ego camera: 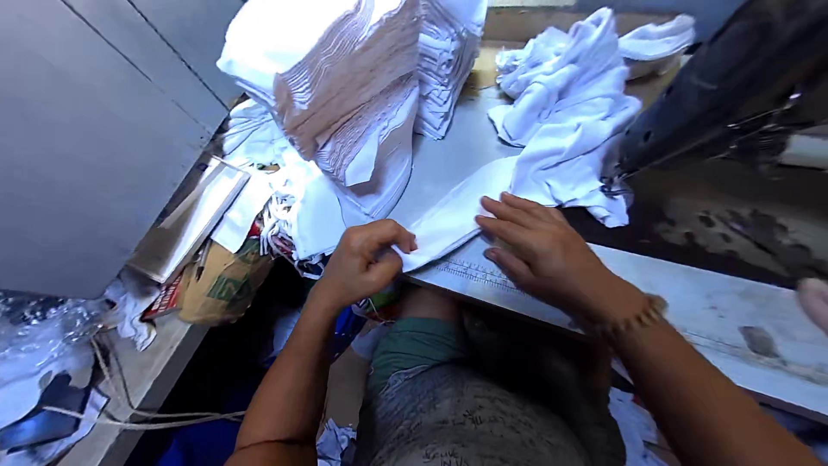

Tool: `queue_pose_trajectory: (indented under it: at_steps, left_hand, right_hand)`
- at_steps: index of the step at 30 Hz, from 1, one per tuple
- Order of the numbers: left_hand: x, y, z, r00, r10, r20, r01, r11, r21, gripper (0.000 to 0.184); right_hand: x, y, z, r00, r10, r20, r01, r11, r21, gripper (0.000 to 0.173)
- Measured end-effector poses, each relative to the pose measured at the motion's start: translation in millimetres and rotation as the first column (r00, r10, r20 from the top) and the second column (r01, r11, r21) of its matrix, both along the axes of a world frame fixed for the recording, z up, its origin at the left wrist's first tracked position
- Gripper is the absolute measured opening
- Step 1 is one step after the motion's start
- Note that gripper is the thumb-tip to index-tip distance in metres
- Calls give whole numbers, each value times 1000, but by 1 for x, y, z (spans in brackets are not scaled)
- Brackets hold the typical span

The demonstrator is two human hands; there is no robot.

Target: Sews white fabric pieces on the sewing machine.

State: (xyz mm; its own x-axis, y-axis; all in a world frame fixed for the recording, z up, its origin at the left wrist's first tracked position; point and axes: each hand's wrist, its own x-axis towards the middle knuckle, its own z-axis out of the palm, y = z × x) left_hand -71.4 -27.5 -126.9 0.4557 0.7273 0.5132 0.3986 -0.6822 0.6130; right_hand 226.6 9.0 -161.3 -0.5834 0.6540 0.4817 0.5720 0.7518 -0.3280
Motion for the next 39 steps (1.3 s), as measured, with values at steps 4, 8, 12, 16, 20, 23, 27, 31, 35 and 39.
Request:
queue_pose_trajectory:
  at_steps: [4,8,12,16,20,23,27,31,35,39]
  left_hand:
    - [-8,-4,10,991,134,0,-134,991,5,16]
    - [-14,-18,3,878,415,-238,-413,909,58,31]
    - [15,-21,-11,918,289,-273,-269,957,107,27]
    - [35,-5,-26,937,123,-326,-95,990,100,15]
    - [47,4,-18,917,-27,-397,46,998,38,25]
    - [56,11,-17,905,-65,-421,105,992,74,17]
    - [60,15,-13,891,-58,-449,99,993,68,29]
    - [65,10,-16,885,4,-465,49,993,103,22]
    - [62,14,-14,885,-37,-464,85,993,82,20]
    - [57,24,-11,899,-95,-428,111,994,13,23]
  right_hand:
    - [-7,28,-6,998,61,-12,-61,998,-33,24]
    - [-14,16,2,999,-5,36,2,995,97,16]
    - [-11,-6,11,994,-27,102,32,999,-39,16]
    - [21,-13,10,999,42,8,-37,949,-312,19]
    - [55,-23,6,995,28,-91,-68,876,-477,21]
    - [62,-29,7,995,16,-94,-61,866,-497,21]
    - [60,-31,7,988,-29,-149,-52,855,-516,19]
    - [56,-31,9,968,-118,-222,-35,811,-584,16]
    - [57,-31,10,968,-124,-217,-39,782,-622,15]
    - [57,-32,14,973,-82,-215,-85,740,-667,21]
